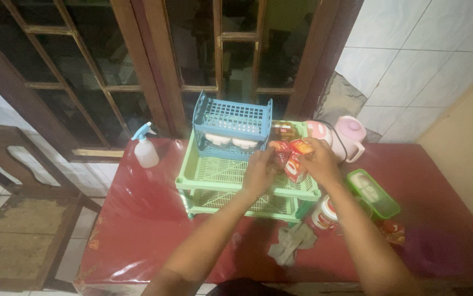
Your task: The person wipes a small container with a cloth, then places several packaged items and containers into a green plastic rack on a table, before finally folding the cloth.
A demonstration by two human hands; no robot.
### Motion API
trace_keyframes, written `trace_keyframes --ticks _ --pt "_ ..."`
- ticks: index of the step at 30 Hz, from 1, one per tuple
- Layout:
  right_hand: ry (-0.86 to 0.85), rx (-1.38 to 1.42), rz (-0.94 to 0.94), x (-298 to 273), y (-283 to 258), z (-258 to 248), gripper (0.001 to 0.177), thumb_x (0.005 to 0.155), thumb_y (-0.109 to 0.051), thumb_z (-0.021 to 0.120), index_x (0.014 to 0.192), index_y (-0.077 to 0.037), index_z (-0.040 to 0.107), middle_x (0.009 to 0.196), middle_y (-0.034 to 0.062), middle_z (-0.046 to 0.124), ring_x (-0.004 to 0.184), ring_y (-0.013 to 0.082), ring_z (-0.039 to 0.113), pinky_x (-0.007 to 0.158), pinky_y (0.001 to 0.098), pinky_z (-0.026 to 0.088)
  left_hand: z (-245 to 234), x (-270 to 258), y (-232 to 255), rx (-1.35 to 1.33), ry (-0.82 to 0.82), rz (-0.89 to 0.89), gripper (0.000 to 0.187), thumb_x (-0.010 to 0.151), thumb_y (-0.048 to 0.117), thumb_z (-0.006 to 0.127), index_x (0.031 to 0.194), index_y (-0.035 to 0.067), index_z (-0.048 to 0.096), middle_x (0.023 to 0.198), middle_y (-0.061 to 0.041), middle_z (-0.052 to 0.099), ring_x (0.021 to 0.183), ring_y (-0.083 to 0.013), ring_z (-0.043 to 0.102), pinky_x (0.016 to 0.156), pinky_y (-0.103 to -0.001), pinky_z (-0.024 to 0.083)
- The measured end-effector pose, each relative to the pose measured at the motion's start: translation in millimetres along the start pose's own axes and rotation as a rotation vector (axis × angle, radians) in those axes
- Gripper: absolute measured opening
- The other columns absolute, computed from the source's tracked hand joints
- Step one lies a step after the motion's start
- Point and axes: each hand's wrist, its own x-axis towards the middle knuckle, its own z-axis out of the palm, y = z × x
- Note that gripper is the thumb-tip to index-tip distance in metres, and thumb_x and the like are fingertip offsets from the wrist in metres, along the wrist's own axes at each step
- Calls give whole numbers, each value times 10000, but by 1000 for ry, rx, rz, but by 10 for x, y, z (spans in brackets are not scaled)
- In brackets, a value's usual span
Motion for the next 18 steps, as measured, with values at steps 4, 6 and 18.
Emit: trace_keyframes --ticks 4,6,18 --pt "10 -50 8 -52 -6 -47 533 795 -206 790 1296 -85 651 1165 154 670 953 279 684 867 386 548 -65 -16 131 -11 99 40 470 754 21 754 1200 84 619 1141 -160 572 1125 -395 547 979 -465 466" --pt "1 -31 8 -66 27 -60 542 795 -210 787 1302 -83 643 1174 157 671 967 278 688 870 386 549 -102 -14 179 3 133 85 399 733 16 765 1103 96 639 1143 -146 570 1143 -387 546 989 -463 467" --pt "38 177 127 -84 -33 -153 562 829 -188 776 1363 -105 622 1080 149 718 915 219 706 809 344 554 -137 -51 204 -66 198 130 408 817 99 797 1150 33 571 1112 -179 626 1045 -389 620 898 -451 503"
